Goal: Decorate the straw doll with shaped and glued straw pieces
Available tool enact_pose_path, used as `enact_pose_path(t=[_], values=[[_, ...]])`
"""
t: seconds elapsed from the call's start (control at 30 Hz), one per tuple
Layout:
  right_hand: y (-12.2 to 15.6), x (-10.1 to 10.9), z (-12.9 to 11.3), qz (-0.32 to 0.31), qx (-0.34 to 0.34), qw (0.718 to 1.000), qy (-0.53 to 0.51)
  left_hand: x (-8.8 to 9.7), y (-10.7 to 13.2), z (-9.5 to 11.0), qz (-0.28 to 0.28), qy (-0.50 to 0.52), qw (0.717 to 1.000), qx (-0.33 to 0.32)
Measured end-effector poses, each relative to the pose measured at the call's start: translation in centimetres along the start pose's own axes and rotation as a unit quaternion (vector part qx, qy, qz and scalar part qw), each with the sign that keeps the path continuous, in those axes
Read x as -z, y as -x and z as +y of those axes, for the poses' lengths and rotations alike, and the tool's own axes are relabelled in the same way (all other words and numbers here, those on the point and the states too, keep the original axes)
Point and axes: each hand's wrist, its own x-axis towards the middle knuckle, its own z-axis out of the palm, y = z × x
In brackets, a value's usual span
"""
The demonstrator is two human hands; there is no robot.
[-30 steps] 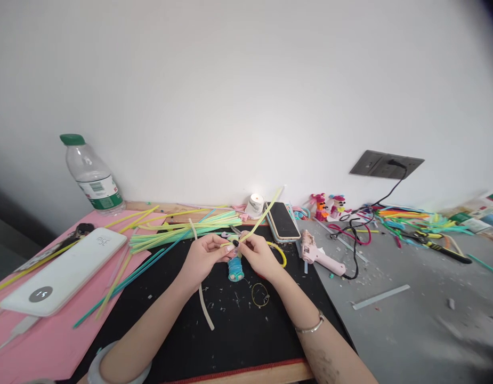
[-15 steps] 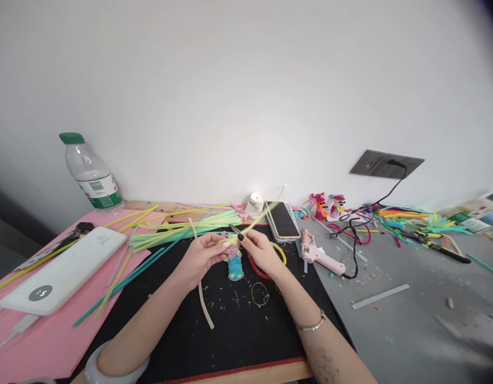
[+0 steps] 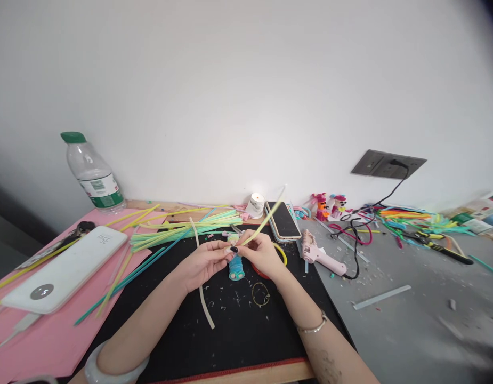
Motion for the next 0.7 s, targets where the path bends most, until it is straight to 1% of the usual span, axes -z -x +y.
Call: enact_pose_path(t=[0.07,0.17,0.23,0.33,0.43,0.5,0.7], values=[[-0.1,0.0,0.1,0.013,-0.010,1.000,0.011,-0.1,-0.1,-0.1,0.007,-0.034,0.999,-0.028],[-0.2,0.0,0.3,0.021,-0.025,0.999,0.021,-0.3,-0.2,-0.4,0.036,-0.083,0.994,-0.069],[-0.2,0.0,0.4,0.014,-0.035,0.999,0.025,-0.4,-0.2,-0.5,0.056,-0.119,0.987,-0.091],[-0.2,0.1,0.4,-0.012,-0.052,0.998,0.034,-0.7,-0.2,-0.5,0.073,-0.165,0.976,-0.122],[-0.2,0.1,0.4,-0.035,-0.065,0.996,0.042,-0.9,-0.1,-0.5,0.078,-0.193,0.966,-0.155],[-0.2,0.1,0.5,-0.037,-0.064,0.996,0.044,-1.0,-0.1,-0.6,0.076,-0.203,0.961,-0.170],[-0.3,-0.3,0.6,0.000,-0.040,0.995,0.088,-0.9,-0.5,-0.9,0.057,-0.211,0.954,-0.203]])
